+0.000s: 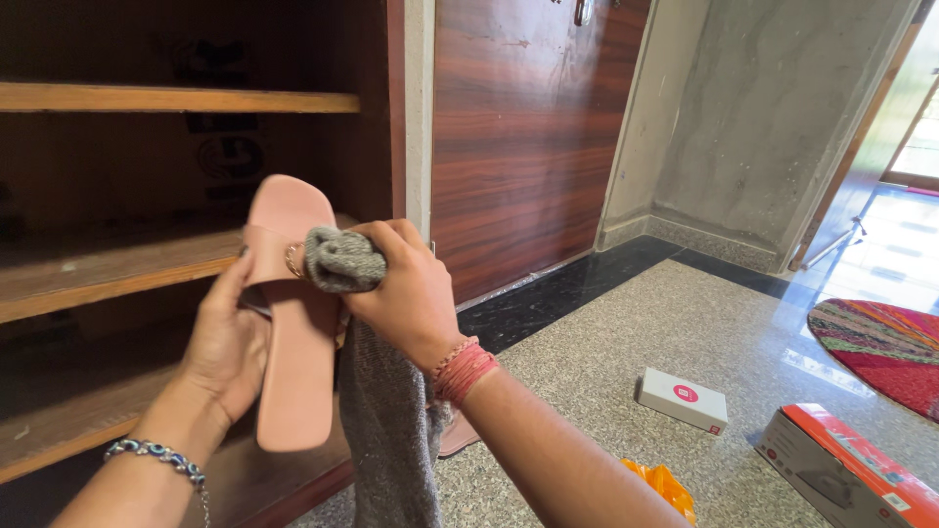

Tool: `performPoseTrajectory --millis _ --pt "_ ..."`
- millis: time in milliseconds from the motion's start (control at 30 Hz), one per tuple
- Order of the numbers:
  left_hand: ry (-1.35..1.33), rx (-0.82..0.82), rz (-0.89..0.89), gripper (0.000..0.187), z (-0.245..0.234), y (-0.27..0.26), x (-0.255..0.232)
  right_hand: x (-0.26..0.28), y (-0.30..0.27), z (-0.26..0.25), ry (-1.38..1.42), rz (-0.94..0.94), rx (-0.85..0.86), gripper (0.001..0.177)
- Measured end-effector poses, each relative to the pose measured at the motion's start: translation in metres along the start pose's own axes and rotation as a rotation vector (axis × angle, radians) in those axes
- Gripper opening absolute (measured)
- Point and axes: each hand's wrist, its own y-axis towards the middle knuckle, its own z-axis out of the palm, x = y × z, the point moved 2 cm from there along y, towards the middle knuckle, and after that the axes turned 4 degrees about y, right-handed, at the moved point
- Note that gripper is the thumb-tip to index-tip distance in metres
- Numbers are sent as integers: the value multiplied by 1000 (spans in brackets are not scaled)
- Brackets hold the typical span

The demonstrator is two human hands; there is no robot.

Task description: The person wipes a pair of pink slippers with a gray cloth, cleaning the upper straps, insoles, and soles. After cleaning, the slippers are placed on a wooden shelf inside a shoe cabinet.

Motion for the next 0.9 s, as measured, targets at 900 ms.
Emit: performPoseTrajectory --millis 900 --pt "-93 -16 66 76 2 -3 -6 -22 -5 0 -107 81 45 45"
